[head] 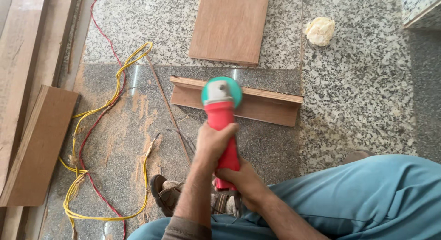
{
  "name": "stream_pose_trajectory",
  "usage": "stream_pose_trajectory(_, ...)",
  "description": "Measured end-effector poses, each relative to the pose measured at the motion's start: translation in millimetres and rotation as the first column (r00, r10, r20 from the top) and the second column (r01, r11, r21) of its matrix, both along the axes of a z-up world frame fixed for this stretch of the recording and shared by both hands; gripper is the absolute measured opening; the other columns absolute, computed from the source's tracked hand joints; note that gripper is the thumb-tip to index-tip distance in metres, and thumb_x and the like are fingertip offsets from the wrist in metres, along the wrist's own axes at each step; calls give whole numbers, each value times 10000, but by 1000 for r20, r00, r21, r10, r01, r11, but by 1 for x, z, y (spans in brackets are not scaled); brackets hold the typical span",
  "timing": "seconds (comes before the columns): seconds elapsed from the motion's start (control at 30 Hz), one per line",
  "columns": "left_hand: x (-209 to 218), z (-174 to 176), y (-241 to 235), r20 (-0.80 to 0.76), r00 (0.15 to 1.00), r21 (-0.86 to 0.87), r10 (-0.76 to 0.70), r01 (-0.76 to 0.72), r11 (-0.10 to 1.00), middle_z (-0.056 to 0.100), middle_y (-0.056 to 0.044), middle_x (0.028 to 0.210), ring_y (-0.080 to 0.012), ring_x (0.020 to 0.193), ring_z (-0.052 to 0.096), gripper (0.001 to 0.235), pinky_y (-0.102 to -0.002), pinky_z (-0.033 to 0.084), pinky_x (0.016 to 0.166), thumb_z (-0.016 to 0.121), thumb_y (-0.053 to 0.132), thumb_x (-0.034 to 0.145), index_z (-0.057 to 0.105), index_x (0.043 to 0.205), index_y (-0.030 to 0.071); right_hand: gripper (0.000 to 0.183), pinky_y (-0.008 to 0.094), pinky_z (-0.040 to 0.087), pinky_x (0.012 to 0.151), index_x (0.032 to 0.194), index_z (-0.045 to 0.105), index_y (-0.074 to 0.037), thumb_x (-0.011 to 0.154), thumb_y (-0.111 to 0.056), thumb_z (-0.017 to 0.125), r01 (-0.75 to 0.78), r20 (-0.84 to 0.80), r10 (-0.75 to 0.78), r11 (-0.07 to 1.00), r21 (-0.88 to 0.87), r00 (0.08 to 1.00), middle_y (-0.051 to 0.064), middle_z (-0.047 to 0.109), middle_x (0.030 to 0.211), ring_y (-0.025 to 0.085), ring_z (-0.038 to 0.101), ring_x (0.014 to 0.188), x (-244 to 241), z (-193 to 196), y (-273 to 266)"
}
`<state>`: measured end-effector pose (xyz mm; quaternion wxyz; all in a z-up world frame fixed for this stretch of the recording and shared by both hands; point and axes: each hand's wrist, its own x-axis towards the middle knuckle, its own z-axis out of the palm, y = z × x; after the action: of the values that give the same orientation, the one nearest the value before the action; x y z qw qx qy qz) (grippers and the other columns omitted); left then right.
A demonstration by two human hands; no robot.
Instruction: The person uses a red angle grinder with a green sanding disc to smooth the surfaces and edges of a small wooden plank. They hold the plank with one hand and move the tool along its length, then flip it to sand the other side and edges.
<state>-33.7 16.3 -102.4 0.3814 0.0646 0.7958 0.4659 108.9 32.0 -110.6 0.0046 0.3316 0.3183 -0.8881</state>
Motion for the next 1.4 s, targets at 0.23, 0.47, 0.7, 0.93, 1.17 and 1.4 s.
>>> stream_pose_trajectory(0.23,-19,2,-10,4,988,83,155,-155,984,724,-86,846,-159,674,679,366,-335,575,597,828,238,724,685,989,30,429,347,590,671,1176,576,-14,795,-89,758,-28,-26,28,1000,0,999,86,676,933,179,688,755,-19,4,-1)
stream_pose_trajectory(0.47,6,10,6,-16,997,-36,-73,73,997,749,-78,847,-159,704,728,431,-314,613,643,826,281,705,656,1009,29,374,354,612,680,1152,583,-6,826,-111,735,72,41,-70,996,-44,997,101,692,882,202,703,745,9,9,-5)
stream_pose_trajectory(0.7,10,12,2,-24,992,-9,-126,126,992,744,-69,821,-159,701,727,411,-325,612,643,816,287,709,666,995,34,394,369,610,671,1168,547,-25,822,-99,721,124,52,-121,991,-45,991,89,673,891,202,692,747,9,10,-13)
stream_pose_trajectory(0.93,-15,8,-10,-21,1000,44,23,-22,999,735,-86,818,-170,666,708,508,-326,599,587,868,397,705,692,997,20,422,340,594,677,1221,556,-11,851,-118,730,-3,-16,4,998,56,1000,85,673,906,183,680,752,-11,7,-8)
stream_pose_trajectory(1.17,12,11,7,2,982,-49,-190,190,981,758,-91,927,-182,798,755,700,-329,643,715,885,502,646,640,1127,55,450,390,614,691,1215,543,-36,817,-136,729,89,29,-90,995,52,995,120,685,897,223,700,749,12,2,-10)
stream_pose_trajectory(1.4,21,29,12,-125,985,-108,-121,108,988,762,-134,1049,-237,959,768,754,-377,607,861,870,451,633,606,1204,35,624,337,579,869,1319,567,-56,794,-325,768,-77,129,21,891,447,991,81,744,1104,162,714,997,10,17,1)
